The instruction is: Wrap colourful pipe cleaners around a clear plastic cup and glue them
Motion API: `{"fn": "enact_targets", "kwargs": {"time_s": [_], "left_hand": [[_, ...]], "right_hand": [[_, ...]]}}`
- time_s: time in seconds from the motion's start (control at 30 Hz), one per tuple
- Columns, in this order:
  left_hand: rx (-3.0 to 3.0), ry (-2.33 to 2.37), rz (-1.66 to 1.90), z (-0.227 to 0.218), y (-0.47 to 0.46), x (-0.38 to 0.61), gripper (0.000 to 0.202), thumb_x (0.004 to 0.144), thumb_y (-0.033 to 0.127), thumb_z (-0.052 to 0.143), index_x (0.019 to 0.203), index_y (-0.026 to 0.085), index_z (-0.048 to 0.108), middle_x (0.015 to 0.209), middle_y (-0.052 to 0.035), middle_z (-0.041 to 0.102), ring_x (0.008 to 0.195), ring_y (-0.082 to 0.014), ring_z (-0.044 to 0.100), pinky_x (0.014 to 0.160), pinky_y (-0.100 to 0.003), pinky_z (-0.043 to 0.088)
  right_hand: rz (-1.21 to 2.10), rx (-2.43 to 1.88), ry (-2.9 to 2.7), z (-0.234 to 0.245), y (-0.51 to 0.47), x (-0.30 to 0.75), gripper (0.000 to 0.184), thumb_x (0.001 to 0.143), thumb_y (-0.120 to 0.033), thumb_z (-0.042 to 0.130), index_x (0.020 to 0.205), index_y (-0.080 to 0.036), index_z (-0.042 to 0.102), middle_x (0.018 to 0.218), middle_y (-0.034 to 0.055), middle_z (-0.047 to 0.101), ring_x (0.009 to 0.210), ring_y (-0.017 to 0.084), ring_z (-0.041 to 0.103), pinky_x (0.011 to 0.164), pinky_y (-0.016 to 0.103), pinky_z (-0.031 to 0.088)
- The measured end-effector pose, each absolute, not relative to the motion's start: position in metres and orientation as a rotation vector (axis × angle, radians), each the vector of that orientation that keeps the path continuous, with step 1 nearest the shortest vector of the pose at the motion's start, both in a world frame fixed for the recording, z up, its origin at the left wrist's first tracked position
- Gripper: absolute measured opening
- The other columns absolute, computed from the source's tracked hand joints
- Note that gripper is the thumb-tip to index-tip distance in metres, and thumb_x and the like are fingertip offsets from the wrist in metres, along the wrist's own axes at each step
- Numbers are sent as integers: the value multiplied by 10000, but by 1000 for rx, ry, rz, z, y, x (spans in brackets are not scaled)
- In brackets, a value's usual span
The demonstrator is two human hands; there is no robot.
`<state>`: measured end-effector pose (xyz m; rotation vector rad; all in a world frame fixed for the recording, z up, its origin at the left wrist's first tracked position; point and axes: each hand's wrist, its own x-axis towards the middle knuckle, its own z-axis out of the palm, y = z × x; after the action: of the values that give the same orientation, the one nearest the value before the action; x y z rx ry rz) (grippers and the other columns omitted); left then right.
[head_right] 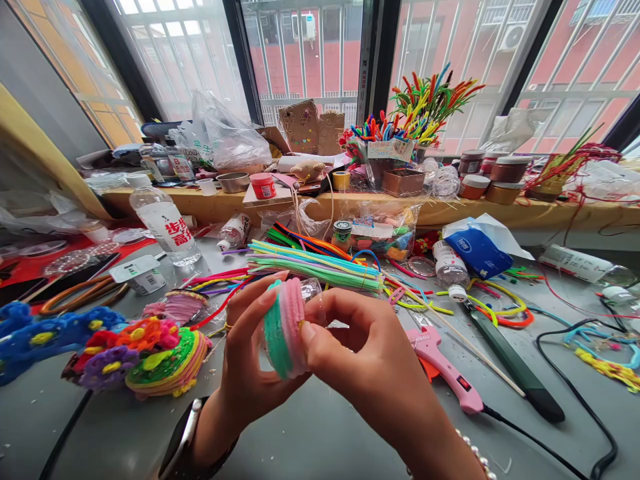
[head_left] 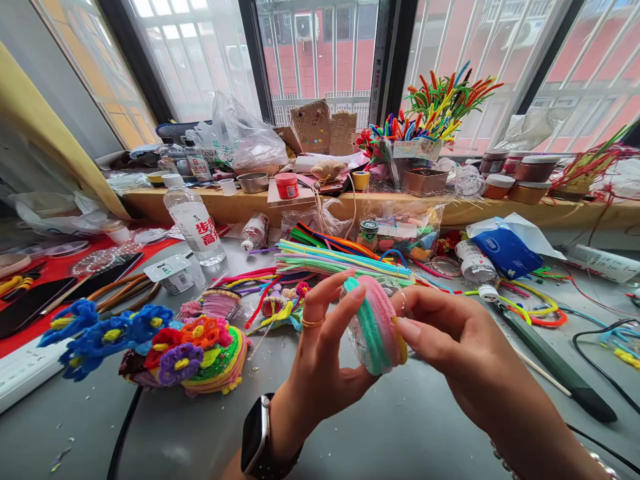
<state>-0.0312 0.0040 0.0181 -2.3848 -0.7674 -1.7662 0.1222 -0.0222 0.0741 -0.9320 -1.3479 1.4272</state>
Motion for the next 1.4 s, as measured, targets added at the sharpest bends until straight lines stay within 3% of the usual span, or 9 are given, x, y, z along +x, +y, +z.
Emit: {"fn": "enact_targets", "kwargs": {"time_s": [0.23,0.53,0.97,1.2,1.4], "left_hand": [[-2399,-779,-1771,19,5,-30,770,662,146,707,1325,153,317,1247,-157,411,1196,-236,430,981,-379,426],[-2508,-935,-1857,18,4,-29,792,647,166,699,1322,219,289,1267,-119,403,1225,-246,400,1042,-428,345],[-2491,-911,-1825,19,4,-30,761,663,173,686,1316,210,296,1251,-128,416,1207,-244,415,1012,-426,380],[-2558,-976,-1823,20,3,-31,793,666,176,694,1341,240,282,1278,-121,423,1219,-251,418,893,-350,495],[-2855,-1391,-1908,20,1,-32,806,689,309,706,1365,296,267,1315,-113,466,1095,-265,545,764,-346,567]], "right_hand": [[1320,-1026,-1246,84,-28,113,48,685,-216,612,666,-173,623,634,-34,556,586,76,495,529,161,420],[1375,-965,-1328,79,-22,123,101,688,-255,622,718,-185,688,702,-8,627,653,106,528,557,173,433],[1359,-990,-1443,77,-18,124,106,697,-265,630,671,-173,675,638,-13,590,588,93,496,512,173,414],[1406,-941,-1396,76,-16,126,111,726,-265,641,695,-176,700,668,-10,617,620,93,533,551,169,438],[1525,-888,-1298,71,-6,128,181,727,-342,658,777,-182,727,750,21,676,720,145,615,679,244,494]]}}
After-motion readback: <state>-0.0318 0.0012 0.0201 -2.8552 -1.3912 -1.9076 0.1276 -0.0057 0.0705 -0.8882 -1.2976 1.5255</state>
